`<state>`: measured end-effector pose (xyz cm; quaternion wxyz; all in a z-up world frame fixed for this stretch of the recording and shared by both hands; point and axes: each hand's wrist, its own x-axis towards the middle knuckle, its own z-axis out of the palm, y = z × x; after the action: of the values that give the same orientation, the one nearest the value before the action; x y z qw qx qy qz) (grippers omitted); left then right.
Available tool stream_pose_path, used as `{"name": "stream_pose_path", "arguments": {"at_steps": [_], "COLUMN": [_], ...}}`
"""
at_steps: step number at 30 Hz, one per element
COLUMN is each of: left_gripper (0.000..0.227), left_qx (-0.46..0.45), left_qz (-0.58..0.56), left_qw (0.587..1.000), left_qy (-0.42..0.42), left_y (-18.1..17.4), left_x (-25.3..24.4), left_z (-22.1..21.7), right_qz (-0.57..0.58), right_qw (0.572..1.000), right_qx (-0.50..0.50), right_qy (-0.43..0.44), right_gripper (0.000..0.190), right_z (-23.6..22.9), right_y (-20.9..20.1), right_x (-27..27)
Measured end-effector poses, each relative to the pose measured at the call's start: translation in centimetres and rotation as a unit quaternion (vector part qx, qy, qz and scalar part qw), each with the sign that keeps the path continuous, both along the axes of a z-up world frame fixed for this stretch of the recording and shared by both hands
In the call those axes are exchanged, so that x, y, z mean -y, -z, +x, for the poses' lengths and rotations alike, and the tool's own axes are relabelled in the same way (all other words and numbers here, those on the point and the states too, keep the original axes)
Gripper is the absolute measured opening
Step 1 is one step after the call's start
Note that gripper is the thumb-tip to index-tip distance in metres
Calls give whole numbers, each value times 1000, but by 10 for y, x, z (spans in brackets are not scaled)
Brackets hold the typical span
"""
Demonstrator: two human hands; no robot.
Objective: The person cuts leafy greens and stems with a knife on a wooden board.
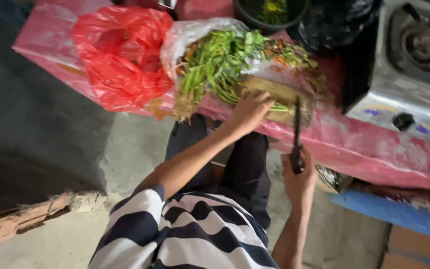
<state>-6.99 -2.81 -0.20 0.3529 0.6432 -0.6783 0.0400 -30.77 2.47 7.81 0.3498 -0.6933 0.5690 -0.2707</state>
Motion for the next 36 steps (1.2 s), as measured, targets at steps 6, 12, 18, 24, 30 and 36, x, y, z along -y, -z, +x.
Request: {"name": "stream_pose_path", "arguments": {"at_steps": [6, 12, 18, 24, 30, 36], "left_gripper": [14, 14, 13, 13, 15, 15], "left_qx": [-108, -133, -135, -135, -136, -124], "left_qz": [-18, -33, -33, -23, -36, -29], "left_qw": [992, 988, 989, 989, 989, 992], "left_qy": [65, 73, 59, 47, 36, 21], "left_y": [37, 30, 23, 29, 30, 30], "left_x": [22, 16, 12, 19, 13, 15], "left_z": [8, 11, 13, 12, 10, 8], "right_qz": [38, 70, -126, -125, -84, 20], "right_qw": [999, 998, 989, 985, 989, 996], "right_qx": [-18, 6, -10, -23, 22, -62], "right_qy": [16, 1, -80, -113, -123, -59], "right_gripper": [53, 50, 44, 42, 46, 47], "right_z": [-7, -11, 25, 55, 52, 41], "right_y": [-21, -16, 36, 30, 22, -5], "right_x": [-36, -39, 2, 49, 52, 36]}}
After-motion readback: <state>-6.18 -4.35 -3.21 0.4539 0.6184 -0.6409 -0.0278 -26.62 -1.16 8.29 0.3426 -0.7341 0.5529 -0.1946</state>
